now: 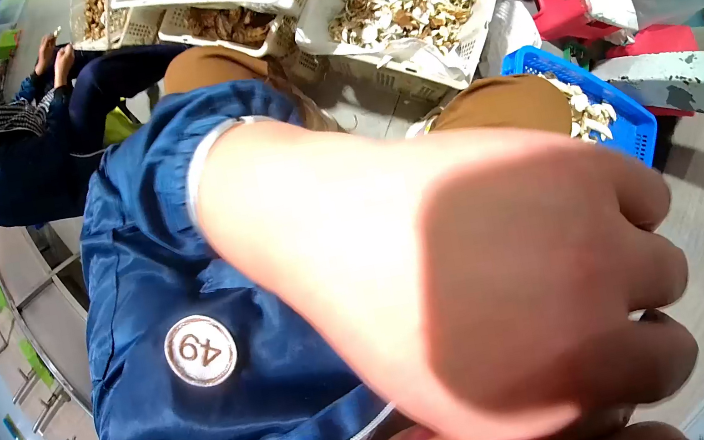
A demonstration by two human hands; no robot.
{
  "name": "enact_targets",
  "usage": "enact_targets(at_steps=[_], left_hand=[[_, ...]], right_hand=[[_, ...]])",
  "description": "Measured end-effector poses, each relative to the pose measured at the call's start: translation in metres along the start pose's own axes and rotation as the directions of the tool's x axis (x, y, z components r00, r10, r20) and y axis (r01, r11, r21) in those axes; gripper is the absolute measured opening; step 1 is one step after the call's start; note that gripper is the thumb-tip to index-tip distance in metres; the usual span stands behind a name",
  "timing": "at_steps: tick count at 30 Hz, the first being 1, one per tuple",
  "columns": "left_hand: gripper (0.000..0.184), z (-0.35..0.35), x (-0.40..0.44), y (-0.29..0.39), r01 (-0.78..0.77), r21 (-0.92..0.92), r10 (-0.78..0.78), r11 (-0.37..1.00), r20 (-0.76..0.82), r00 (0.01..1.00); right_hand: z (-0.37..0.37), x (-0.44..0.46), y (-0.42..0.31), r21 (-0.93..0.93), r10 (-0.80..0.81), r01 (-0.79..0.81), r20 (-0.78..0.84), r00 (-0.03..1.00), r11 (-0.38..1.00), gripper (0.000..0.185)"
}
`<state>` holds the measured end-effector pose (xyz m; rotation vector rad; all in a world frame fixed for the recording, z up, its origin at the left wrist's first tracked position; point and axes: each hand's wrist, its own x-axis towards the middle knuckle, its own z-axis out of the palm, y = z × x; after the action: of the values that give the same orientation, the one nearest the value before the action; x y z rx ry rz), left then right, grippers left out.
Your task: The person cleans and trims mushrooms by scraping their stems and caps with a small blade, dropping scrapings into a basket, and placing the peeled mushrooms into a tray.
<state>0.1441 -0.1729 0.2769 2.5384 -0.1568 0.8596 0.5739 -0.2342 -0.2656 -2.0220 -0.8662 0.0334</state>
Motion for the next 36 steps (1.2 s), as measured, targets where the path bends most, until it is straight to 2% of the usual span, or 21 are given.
enact_targets(at_steps=[4,5,7,8,9,10,11,12,13,14,15,17,19,21,22,23,27,29,30,33,36], left_hand=[[0.027,-0.023,-0.032,-0.015,0.044,0.135,-0.039,0.990,-0.041,0.998],[0.027,-0.033,-0.046,-0.015,0.067,0.193,-0.059,0.979,-0.050,0.997],[0.029,-0.062,-0.085,-0.027,0.195,0.322,-0.175,0.926,-0.092,0.980],[0.030,-0.081,-0.114,-0.038,0.322,0.403,-0.286,0.857,-0.149,0.947],[0.031,-0.098,-0.146,-0.052,0.450,0.474,-0.387,0.757,-0.229,0.893],[0.032,-0.116,-0.184,-0.066,0.605,0.489,-0.502,0.628,-0.339,0.795],[0.032,-0.133,-0.238,-0.089,0.749,0.390,-0.542,0.536,-0.521,0.659],[0.028,-0.150,-0.296,-0.102,0.904,-0.119,-0.723,0.410,-0.647,0.242],[0.027,-0.169,-0.360,-0.126,0.918,-0.217,-0.676,0.331,-0.733,0.070],[0.046,-0.181,-0.324,-0.121,0.917,-0.388,-0.752,0.099,-0.633,-0.187],[0.025,-0.186,-0.353,-0.146,0.990,0.132,-0.643,0.041,-0.755,0.127],[0.024,-0.179,-0.324,-0.168,0.986,0.106,-0.730,0.129,-0.663,0.166],[0.025,-0.188,-0.316,-0.196,0.996,0.056,-0.926,-0.073,-0.374,-0.047],[0.028,-0.178,-0.355,-0.243,0.918,0.383,-0.870,0.103,-0.413,0.270],[0.029,-0.175,-0.376,-0.269,0.802,0.584,-0.871,0.128,-0.320,0.372],[0.027,-0.167,-0.388,-0.284,0.728,0.627,-0.852,0.277,-0.189,0.487],[0.036,-0.133,-0.396,-0.306,0.719,0.667,-0.979,0.195,0.094,0.179],[0.041,-0.124,-0.418,-0.313,0.699,0.638,-0.937,0.324,0.115,0.329],[0.043,-0.122,-0.419,-0.317,0.688,0.673,-0.962,0.270,0.168,0.214],[0.045,-0.119,-0.421,-0.314,0.706,0.668,-0.972,0.235,0.173,0.159],[0.040,-0.125,-0.424,-0.314,0.705,0.642,-0.953,0.301,0.171,0.251]], right_hand=[[0.005,0.006,-0.039,-0.212,-0.138,0.108,-0.130,0.982,0.971,0.026],[0.004,0.014,-0.067,-0.172,-0.133,0.106,-0.157,0.979,0.979,0.027],[-0.004,0.048,-0.153,0.247,0.094,-0.053,-0.156,0.983,0.967,0.026],[-0.016,0.067,-0.205,0.024,0.002,0.000,-0.101,0.995,1.000,0.023],[-0.017,0.085,-0.237,0.205,0.029,-0.023,-0.027,0.999,0.978,0.022],[-0.016,0.094,-0.299,0.418,0.075,-0.067,-0.003,0.997,0.906,0.022],[-0.019,0.109,-0.334,0.404,-0.050,-0.003,0.120,0.991,0.915,0.020],[-0.009,0.119,-0.371,0.509,-0.075,-0.008,0.142,0.987,0.861,0.019],[0.001,0.109,-0.425,0.618,-0.066,-0.063,0.183,0.981,0.784,0.017],[0.015,0.103,-0.463,0.688,-0.122,-0.100,0.267,0.956,0.719,0.015],[0.036,0.096,-0.493,0.663,-0.211,-0.087,0.356,0.910,0.743,0.013],[0.086,0.060,-0.538,0.659,-0.305,-0.160,0.532,0.790,0.735,0.011],[0.124,0.007,-0.574,0.677,-0.447,-0.173,0.634,0.632,0.715,0.013],[0.161,-0.027,-0.574,0.546,-0.357,-0.304,0.789,0.501,0.781,0.013],[0.175,-0.039,-0.565,0.550,-0.380,-0.352,0.809,0.448,0.757,0.013],[0.183,-0.046,-0.559,0.511,-0.359,-0.349,0.836,0.415,0.786,0.013],[0.192,-0.043,-0.554,0.476,-0.310,-0.375,0.852,0.423,0.796,0.012],[0.192,-0.038,-0.555,0.472,-0.296,-0.375,0.849,0.438,0.798,0.013],[0.193,-0.036,-0.552,0.467,-0.288,-0.384,0.852,0.437,0.796,0.014],[0.195,-0.035,-0.543,0.448,-0.274,-0.404,0.865,0.420,0.798,0.014],[0.196,-0.034,-0.542,0.447,-0.276,-0.409,0.868,0.413,0.795,0.015]])
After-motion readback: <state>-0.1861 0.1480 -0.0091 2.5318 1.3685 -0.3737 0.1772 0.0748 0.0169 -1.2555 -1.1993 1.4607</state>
